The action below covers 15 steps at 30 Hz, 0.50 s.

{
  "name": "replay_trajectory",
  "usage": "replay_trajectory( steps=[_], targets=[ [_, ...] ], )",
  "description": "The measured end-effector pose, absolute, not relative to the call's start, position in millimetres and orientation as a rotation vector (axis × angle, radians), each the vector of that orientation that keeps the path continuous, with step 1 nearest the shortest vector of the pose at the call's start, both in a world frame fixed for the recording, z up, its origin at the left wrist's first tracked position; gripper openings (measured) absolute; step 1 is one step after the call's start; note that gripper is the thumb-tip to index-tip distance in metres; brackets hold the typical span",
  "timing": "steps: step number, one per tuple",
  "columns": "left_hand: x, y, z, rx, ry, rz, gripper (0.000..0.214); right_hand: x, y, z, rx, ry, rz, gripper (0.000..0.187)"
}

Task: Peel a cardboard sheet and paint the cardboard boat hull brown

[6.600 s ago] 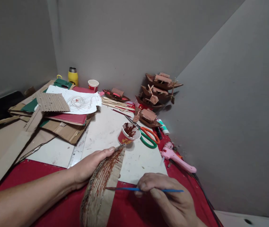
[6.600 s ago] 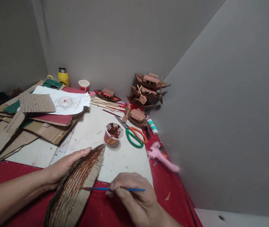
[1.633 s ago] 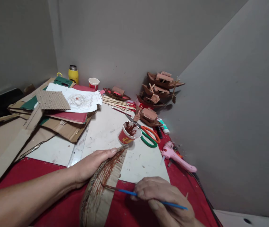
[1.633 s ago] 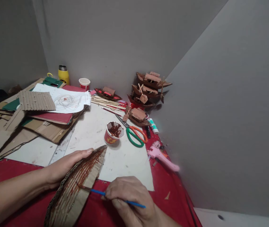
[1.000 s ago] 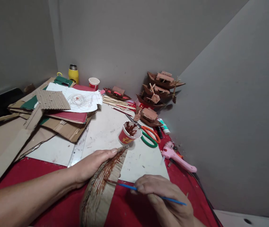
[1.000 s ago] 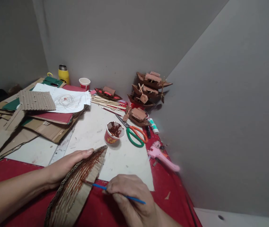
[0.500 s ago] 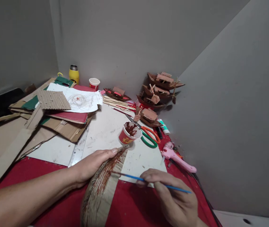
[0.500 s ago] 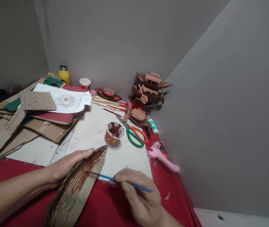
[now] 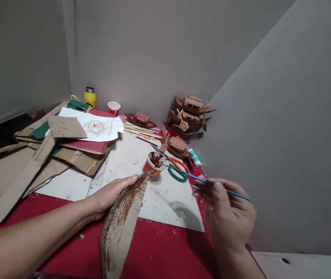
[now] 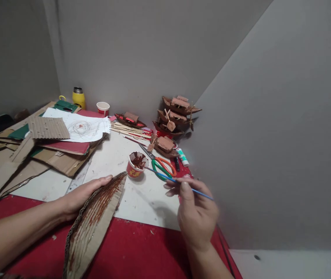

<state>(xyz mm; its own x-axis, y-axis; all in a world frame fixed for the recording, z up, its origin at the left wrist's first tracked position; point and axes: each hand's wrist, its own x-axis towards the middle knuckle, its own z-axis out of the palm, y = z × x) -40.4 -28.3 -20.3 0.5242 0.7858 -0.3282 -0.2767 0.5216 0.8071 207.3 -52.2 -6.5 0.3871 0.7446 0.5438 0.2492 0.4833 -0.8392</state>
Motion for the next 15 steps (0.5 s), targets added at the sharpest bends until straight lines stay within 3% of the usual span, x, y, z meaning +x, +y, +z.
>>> replay_trajectory(
  steps=[7, 15],
  targets=[
    [-42.9, -25.3, -19.9, 0.754, 0.728, 0.765, 0.041, 204.9, -29.8, 14.8, -1.266, -1.340, 0.429, 0.024],
    [-46.4, -25.2, -12.3, 0.764, 0.694, 0.764, 0.038, 193.6, 7.9, 25.4, -1.325, -1.806, 0.524, 0.017]
  ],
)
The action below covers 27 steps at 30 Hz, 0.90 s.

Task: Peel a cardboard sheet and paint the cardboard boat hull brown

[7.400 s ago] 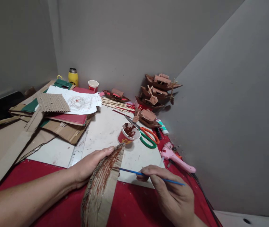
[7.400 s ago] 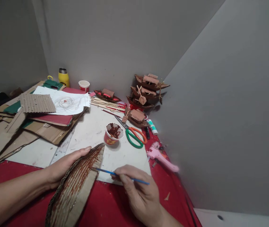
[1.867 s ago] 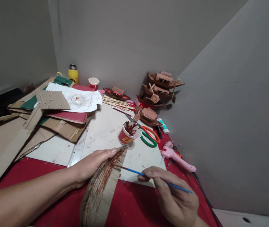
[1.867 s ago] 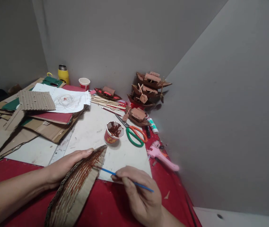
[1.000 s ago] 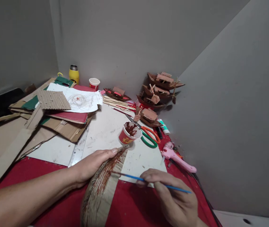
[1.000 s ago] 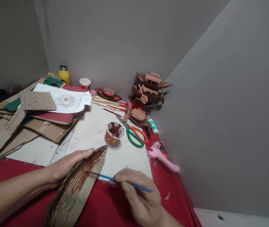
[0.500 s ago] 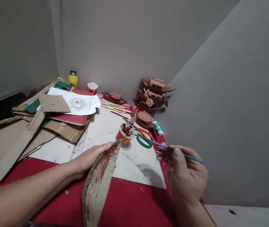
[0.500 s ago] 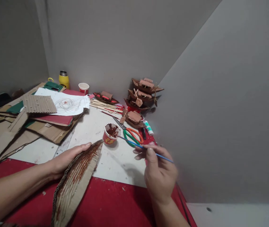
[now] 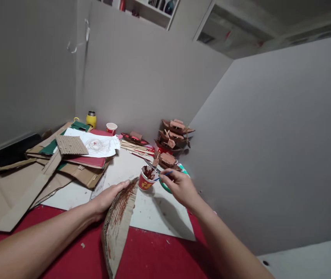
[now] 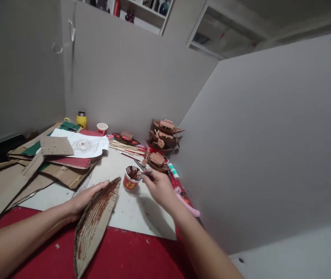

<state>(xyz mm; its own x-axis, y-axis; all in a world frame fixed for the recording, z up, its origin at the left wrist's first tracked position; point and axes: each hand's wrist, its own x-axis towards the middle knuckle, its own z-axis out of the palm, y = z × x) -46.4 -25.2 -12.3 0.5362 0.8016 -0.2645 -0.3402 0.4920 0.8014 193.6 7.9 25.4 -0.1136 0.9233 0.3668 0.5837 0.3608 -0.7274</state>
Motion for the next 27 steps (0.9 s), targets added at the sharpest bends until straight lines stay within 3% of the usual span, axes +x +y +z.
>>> replay_trajectory(
  steps=[6, 15, 21, 27],
  targets=[
    [-47.0, -23.8, -14.3, 0.779, 0.660, 0.795, 0.041, 179.8, 23.7, 23.5, -1.285, -1.809, 0.632, 0.022],
    [-47.9, -26.1, -11.0, 0.715, 0.649, 0.816, 0.042, 202.7, 12.2, 13.2, -1.273, -1.371, 0.499, 0.037],
    [-45.3, -28.1, -3.8, 0.626, 0.666, 0.850, 0.031, 205.4, -16.0, 4.3, -1.147, -1.127, 0.566, 0.029],
    [-42.2, -26.8, -7.8, 0.537, 0.606, 0.791, 0.038, 181.7, -58.7, -13.1, -1.053, -1.219, 0.768, 0.018]
  ],
)
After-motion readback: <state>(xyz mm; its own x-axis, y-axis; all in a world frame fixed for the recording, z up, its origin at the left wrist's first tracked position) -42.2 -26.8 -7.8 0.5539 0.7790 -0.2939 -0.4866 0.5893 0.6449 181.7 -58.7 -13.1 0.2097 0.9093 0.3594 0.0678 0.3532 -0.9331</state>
